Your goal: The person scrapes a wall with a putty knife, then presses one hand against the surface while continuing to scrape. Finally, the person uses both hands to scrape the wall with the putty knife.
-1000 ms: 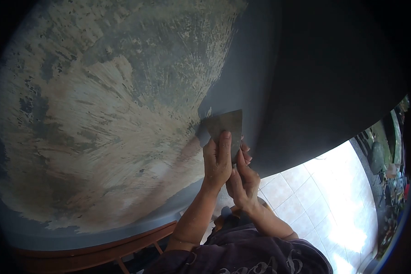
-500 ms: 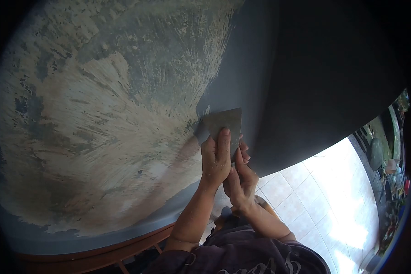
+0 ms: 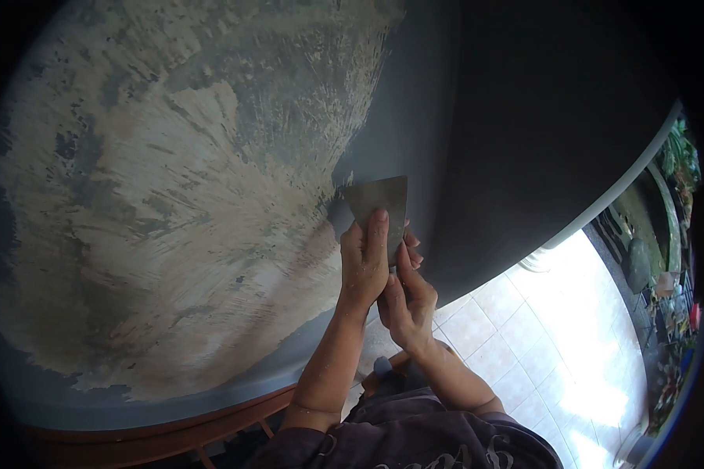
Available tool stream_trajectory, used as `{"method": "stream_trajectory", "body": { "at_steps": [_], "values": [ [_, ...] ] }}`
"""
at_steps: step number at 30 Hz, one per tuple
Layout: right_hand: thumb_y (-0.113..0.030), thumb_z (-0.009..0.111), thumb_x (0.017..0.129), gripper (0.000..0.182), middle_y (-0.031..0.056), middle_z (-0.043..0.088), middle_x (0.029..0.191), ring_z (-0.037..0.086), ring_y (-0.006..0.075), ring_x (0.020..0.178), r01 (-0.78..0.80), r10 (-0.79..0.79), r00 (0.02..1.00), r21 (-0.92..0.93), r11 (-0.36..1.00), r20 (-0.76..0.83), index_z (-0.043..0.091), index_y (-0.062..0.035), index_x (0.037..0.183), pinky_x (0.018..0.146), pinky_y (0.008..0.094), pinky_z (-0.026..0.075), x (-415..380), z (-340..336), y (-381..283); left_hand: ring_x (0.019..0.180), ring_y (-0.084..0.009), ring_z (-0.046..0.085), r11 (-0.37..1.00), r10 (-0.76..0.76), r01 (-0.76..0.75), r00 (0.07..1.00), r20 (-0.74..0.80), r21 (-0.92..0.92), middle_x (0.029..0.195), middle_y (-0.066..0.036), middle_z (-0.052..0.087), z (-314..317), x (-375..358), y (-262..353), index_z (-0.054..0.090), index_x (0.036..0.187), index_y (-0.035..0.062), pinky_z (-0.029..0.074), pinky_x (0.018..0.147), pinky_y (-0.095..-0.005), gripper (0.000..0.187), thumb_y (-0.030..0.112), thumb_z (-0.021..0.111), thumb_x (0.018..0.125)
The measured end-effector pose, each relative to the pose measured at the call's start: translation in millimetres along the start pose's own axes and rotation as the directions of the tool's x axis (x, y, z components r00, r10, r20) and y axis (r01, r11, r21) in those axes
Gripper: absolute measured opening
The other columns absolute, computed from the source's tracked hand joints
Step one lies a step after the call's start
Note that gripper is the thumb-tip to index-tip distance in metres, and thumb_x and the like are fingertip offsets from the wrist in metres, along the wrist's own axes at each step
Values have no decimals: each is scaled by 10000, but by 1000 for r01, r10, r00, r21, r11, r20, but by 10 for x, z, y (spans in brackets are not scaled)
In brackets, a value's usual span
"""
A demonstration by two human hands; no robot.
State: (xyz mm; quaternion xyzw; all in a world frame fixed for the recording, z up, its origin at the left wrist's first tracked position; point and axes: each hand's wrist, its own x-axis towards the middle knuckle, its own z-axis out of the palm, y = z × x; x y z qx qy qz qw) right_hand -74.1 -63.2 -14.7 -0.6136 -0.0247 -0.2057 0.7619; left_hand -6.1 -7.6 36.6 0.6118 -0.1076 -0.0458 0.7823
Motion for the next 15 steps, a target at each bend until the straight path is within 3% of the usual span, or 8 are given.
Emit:
{"method": "stream_trajectory", "body": {
  "at_steps": [8, 12, 15],
  "values": [
    [-82, 442, 935, 477, 0, 545, 643, 458, 31, 526, 34, -34, 999, 23, 999, -8, 326, 96, 1361, 522, 175, 382, 18, 65, 17, 487, -153, 588, 999, -3, 3, 1000, 3, 48, 649, -97, 597, -64, 24, -4, 562, 903, -17, 513, 454, -262, 407, 365, 439, 969],
    [-84, 449, 929, 471, 42, 596, 762, 513, 51, 650, 141, -148, 985, -86, 986, -83, 340, 132, 1333, 688, 180, 421, 97, 115, 17, 485, -151, 587, 998, -18, 17, 999, 28, 58, 651, -98, 598, -50, 86, 37, 561, 906, -16, 512, 454, -255, 406, 364, 435, 970],
    [-82, 453, 925, 469, 75, 614, 863, 546, 90, 806, 81, -86, 994, -80, 994, -69, 346, 150, 1318, 812, 207, 415, 113, 92, -105, 485, -149, 585, 998, -31, 29, 999, 26, 54, 651, -99, 598, -17, 111, 86, 559, 911, -17, 511, 454, -253, 409, 369, 437, 969]
  ]
}}
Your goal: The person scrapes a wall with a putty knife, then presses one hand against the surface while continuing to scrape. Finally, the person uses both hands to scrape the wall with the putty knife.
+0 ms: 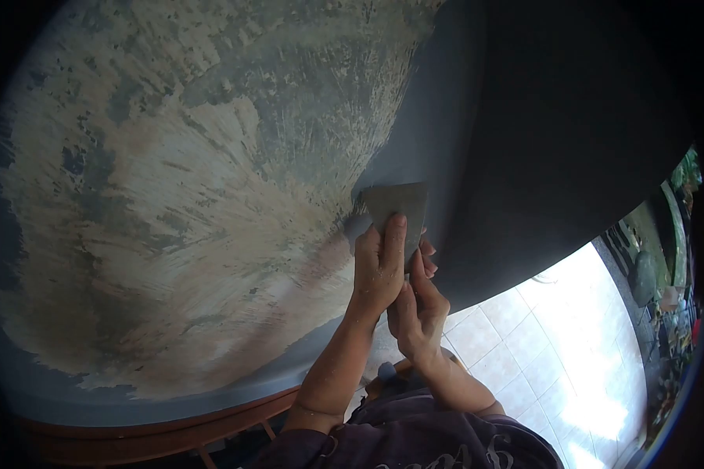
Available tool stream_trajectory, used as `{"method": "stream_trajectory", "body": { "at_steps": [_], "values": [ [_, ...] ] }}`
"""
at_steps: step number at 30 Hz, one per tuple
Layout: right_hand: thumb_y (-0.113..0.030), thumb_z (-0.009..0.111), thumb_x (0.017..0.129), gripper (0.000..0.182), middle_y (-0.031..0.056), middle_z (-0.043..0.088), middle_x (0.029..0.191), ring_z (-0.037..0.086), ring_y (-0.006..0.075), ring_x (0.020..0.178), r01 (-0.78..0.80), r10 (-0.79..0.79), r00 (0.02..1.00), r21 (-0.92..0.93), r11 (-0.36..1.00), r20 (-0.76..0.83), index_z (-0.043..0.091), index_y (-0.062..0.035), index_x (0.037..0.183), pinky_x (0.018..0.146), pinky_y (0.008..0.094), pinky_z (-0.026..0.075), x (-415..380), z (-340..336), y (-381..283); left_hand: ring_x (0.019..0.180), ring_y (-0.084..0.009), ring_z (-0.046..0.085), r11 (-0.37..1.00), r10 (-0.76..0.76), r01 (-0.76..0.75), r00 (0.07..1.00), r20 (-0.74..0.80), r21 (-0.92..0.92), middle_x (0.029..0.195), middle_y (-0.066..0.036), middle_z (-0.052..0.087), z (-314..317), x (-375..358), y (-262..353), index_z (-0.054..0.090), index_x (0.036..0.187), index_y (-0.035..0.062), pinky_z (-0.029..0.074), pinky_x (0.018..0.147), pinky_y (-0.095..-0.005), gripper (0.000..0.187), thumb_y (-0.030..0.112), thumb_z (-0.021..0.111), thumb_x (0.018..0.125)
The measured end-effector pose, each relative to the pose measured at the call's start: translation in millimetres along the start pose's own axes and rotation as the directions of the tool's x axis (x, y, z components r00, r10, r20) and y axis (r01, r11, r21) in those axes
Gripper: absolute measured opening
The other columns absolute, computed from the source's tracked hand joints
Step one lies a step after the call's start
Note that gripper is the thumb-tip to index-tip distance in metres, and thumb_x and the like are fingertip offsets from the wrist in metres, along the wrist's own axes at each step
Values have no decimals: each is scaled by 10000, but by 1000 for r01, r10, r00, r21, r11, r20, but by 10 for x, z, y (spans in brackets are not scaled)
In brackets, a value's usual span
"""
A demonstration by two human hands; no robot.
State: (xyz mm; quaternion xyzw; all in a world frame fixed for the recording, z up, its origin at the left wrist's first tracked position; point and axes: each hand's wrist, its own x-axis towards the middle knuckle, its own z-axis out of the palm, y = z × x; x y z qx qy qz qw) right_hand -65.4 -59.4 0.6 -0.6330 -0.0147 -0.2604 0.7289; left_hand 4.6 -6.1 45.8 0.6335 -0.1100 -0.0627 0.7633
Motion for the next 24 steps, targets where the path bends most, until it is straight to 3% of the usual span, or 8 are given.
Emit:
{"method": "stream_trajectory", "body": {
  "at_steps": [3, 6, 8, 11, 16, 19, 21, 24],
  "values": [
    [-79, 453, 921, 468, 92, 618, 889, 553, 106, 862, -8, 8, 1000, 8, 1000, 2, 347, 158, 1311, 850, 219, 409, -3, -28, -22, 486, -148, 585, 999, -19, 20, 1000, 7, -28, 652, -99, 598, 45, -6, 47, 559, 913, -17, 509, 456, -252, 411, 373, 440, 968],
    [-77, 451, 921, 470, 63, 607, 803, 544, 79, 752, 228, -229, 973, -191, 955, 20, 345, 148, 1320, 772, 199, 424, 74, -58, 167, 496, -156, 600, 1000, -5, 5, 1000, -4, -29, 649, -96, 601, 51, 4, 33, 558, 909, -25, 517, 459, -257, 410, 355, 422, 978],
    [-77, 450, 923, 473, 29, 586, 733, 522, 54, 655, 167, -166, 986, -132, 977, 16, 341, 131, 1334, 683, 184, 425, 74, -66, 161, 500, -160, 608, 1000, 14, -14, 1000, -5, -11, 646, -94, 602, 57, 26, 32, 559, 905, -27, 521, 459, -259, 407, 344, 411, 983],
    [-76, 445, 927, 479, -11, 548, 665, 478, 30, 560, -160, 156, 987, 182, 970, 34, 332, 98, 1358, 559, 172, 397, 34, -27, 1, 496, -157, 600, 999, 34, -34, 999, 1, 10, 647, -93, 601, 70, 55, 44, 561, 902, -22, 519, 458, -261, 410, 357, 423, 976],
    [-85, 442, 933, 482, -24, 518, 635, 457, 25, 530, -121, 120, 993, 141, 982, 22, 328, 72, 1374, 510, 168, 366, 48, -21, -49, 491, -153, 586, 1000, 27, -27, 1000, 3, -7, 652, -97, 598, 81, 35, 61, 564, 898, -19, 515, 461, -265, 428, 389, 452, 960],
    [-94, 450, 943, 480, 17, 573, 816, 416, -1, 500, -54, 55, 998, 142, 988, -9, 319, 117, 1354, 447, 149, 322, 41, 16, 31, 490, -152, 585, 999, 41, -41, 999, 5, 16, 651, -96, 596, 72, 38, 56, 568, 893, -14, 513, 457, -265, 429, 394, 454, 959],
    [-98, 455, 945, 480, 34, 583, 874, 463, 9, 586, -142, 136, 990, 181, 973, 43, 323, 116, 1353, 515, 150, 364, 13, -11, -21, 491, -158, 599, 999, 38, -38, 999, 4, 5, 639, -91, 598, 55, 23, 41, 563, 887, -14, 523, 460, -263, 421, 374, 424, 973],
    [-103, 449, 949, 476, -4, 539, 731, 455, 17, 556, -104, 96, 994, 157, 982, 59, 325, 82, 1369, 498, 167, 364, -44, -40, -53, 492, -152, 590, 999, 43, -43, 999, 7, -5, 643, -89, 590, 45, -59, 51, 556, 902, -3, 517, 456, -263, 410, 387, 444, 963]
  ]
}}
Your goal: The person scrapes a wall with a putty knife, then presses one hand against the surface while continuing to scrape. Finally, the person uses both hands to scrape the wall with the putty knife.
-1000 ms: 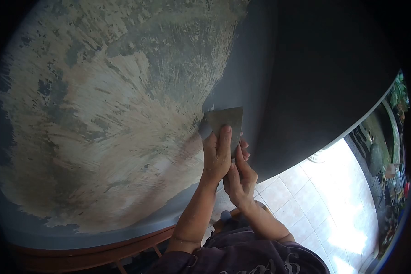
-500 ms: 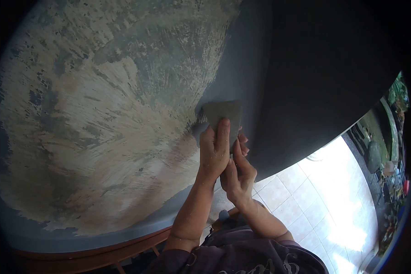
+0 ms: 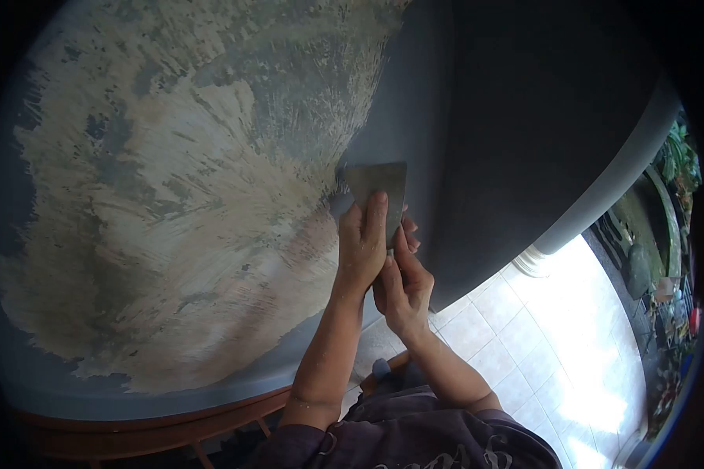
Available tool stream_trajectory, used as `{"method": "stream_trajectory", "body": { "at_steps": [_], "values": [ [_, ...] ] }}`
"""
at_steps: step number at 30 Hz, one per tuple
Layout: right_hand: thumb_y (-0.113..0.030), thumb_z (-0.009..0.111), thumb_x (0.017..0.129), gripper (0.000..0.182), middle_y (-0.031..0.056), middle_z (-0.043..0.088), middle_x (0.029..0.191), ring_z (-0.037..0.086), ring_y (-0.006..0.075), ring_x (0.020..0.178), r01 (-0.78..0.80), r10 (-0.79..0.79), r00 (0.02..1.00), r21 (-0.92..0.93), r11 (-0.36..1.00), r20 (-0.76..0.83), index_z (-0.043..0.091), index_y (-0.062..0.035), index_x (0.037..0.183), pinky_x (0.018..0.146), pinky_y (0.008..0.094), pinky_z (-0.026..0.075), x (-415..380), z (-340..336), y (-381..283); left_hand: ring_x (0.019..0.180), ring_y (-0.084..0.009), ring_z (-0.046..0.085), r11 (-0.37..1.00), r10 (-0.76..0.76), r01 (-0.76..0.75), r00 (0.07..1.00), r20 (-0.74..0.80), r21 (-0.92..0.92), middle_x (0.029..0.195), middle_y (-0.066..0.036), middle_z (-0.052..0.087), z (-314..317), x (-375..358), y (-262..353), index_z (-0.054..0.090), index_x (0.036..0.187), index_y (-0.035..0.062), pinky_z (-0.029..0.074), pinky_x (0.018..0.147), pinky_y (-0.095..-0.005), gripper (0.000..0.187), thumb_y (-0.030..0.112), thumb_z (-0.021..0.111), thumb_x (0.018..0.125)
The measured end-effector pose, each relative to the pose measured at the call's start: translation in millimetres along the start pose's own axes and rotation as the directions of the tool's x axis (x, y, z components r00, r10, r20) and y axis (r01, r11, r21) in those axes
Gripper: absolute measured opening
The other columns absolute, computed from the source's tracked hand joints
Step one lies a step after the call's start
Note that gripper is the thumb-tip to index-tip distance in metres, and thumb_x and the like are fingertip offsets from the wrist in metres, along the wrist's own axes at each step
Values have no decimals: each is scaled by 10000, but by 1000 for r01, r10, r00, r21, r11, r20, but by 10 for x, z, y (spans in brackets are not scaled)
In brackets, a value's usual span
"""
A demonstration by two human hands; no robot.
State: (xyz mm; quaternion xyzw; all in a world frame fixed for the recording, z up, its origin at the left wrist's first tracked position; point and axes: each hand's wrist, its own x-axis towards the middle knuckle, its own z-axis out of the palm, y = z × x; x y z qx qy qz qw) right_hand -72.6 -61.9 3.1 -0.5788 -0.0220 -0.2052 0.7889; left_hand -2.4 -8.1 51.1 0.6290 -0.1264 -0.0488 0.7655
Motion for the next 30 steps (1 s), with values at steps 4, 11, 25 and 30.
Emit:
{"method": "stream_trajectory", "body": {
  "at_steps": [4, 11, 25, 30],
  "values": [
    [-103, 444, 952, 472, -30, 506, 642, 432, 17, 512, 13, -13, 1000, 5, 1000, -14, 327, 61, 1379, 469, 174, 350, -61, -1, 54, 494, -146, 579, 1000, -24, 24, 1000, -13, -19, 649, -88, 585, -14, -72, -58, 542, 918, 4, 513, 454, -261, 402, 396, 463, 954],
    [-92, 447, 950, 464, -28, 520, 670, 425, 16, 506, -81, 84, 996, 94, 992, -32, 339, 59, 1375, 471, 169, 350, -33, 38, 31, 500, -160, 605, 999, -32, 33, 999, -28, 15, 634, -95, 590, -1, -14, -24, 551, 894, -16, 526, 460, -263, 410, 358, 408, 981],
    [-62, 440, 942, 472, 44, 579, 966, 509, 44, 785, 110, -105, 992, 73, 991, -67, 313, 105, 1364, 693, 159, 407, 214, 54, 65, 473, -155, 584, 995, 16, -17, 1000, 13, 99, 628, -98, 588, 108, 236, 176, 572, 871, -28, 507, 443, -254, 448, 392, 443, 964],
    [-79, 446, 941, 487, 71, 585, 972, 512, 48, 746, 330, -338, 941, -278, 902, 21, 299, 125, 1358, 705, 170, 416, 297, -115, 93, 479, -154, 585, 997, 35, -39, 998, 54, 60, 634, -98, 585, 216, 222, 240, 571, 875, -26, 510, 450, -260, 467, 414, 441, 961]
  ]
}}
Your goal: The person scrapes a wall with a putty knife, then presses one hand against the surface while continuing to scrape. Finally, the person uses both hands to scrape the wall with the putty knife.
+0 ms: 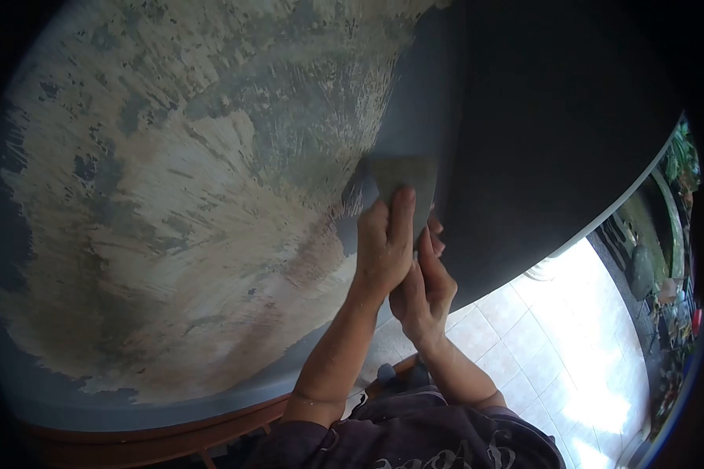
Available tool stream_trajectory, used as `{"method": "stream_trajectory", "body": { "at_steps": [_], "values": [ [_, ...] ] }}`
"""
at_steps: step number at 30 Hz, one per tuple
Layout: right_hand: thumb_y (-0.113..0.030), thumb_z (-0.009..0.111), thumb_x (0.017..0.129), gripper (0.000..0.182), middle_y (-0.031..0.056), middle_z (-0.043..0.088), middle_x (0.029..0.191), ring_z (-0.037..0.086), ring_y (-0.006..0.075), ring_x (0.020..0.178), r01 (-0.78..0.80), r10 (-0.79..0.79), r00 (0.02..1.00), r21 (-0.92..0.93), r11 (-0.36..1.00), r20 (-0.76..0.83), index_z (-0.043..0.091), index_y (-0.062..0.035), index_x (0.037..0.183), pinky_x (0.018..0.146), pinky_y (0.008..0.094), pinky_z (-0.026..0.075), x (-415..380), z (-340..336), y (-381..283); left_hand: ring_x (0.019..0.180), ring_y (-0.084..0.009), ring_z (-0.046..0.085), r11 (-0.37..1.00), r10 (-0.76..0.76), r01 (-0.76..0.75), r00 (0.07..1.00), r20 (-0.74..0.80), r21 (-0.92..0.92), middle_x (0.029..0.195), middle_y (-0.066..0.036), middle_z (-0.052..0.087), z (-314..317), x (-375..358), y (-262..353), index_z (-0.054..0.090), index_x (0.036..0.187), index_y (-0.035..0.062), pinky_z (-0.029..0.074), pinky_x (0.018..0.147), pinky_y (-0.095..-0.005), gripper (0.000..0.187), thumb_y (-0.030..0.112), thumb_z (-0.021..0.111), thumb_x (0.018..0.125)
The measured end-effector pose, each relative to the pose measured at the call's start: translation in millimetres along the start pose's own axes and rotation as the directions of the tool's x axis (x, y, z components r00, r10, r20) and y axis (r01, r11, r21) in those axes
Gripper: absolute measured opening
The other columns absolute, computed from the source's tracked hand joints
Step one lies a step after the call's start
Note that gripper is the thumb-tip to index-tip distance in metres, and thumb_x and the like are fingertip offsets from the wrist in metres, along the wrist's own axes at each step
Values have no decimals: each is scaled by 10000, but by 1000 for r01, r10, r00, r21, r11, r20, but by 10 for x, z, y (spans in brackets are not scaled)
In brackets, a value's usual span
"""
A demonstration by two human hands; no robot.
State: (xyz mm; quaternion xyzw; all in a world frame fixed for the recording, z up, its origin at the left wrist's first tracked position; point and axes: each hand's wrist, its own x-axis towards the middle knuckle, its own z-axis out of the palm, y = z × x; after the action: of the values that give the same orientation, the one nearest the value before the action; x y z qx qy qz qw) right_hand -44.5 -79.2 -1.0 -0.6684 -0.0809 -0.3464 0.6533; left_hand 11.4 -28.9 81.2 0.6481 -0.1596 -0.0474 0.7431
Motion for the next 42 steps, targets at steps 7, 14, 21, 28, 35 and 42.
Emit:
{"method": "stream_trajectory", "body": {
  "at_steps": [7, 14, 21, 28, 35, 42],
  "values": [
    [-112, 460, 933, 512, 59, 592, 888, 503, 43, 708, -293, 293, 955, 224, 929, 35, 299, 128, 1356, 683, 174, 407, -257, 30, -176, 488, -147, 581, 995, -79, 77, 997, -22, -70, 649, -99, 588, -165, -219, -264, 551, 922, -21, 510, 455, -257, 431, 387, 423, 971],
    [-94, 459, 927, 486, 81, 604, 945, 520, 65, 802, -111, 111, 993, -5, 994, -51, 329, 134, 1337, 774, 190, 410, -216, 132, -162, 491, -149, 582, 991, -112, 112, 994, 0, -80, 647, -96, 585, -218, -200, -197, 550, 927, -20, 509, 453, -257, 425, 385, 427, 970],
    [-72, 453, 926, 469, 113, 604, 1016, 541, 95, 867, -208, 213, 975, 81, 975, -68, 339, 126, 1336, 819, 210, 404, -199, 140, -253, 489, -155, 590, 993, -102, 103, 995, 17, -61, 644, -101, 590, -188, -162, -139, 559, 902, -26, 512, 459, -259, 420, 362, 416, 978],
    [-69, 447, 945, 476, -31, 533, 714, 426, 2, 511, -322, 350, 936, 357, 877, -17, 316, 60, 1384, 468, 153, 340, -223, 193, -195, 540, -171, 627, 995, -92, 93, 995, 41, -22, 681, -109, 613, -231, -150, -171, 557, 913, -32, 540, 508, -270, 400, 335, 413, 983],
    [-78, 460, 949, 483, -30, 525, 671, 422, -2, 493, -356, 381, 924, 414, 838, 23, 309, 58, 1387, 448, 149, 330, -207, 147, -234, 667, -204, 657, 979, -13, 12, 1000, -5, -206, 873, -154, 632, -219, -291, -358, 523, 1042, -34, 571, 613, -292, 363, 306, 412, 985],
    [-42, 402, 949, 482, 122, 550, 1175, 535, 99, 997, -378, 400, 916, 400, 835, 29, 265, 91, 1392, 849, 211, 424, -257, 177, -247, 774, -200, 644, 997, -63, 68, 992, 113, -41, 953, -153, 610, -312, -288, -269, 525, 1057, -62, 587, 570, -316, 378, 286, 396, 987]
  ]
}}
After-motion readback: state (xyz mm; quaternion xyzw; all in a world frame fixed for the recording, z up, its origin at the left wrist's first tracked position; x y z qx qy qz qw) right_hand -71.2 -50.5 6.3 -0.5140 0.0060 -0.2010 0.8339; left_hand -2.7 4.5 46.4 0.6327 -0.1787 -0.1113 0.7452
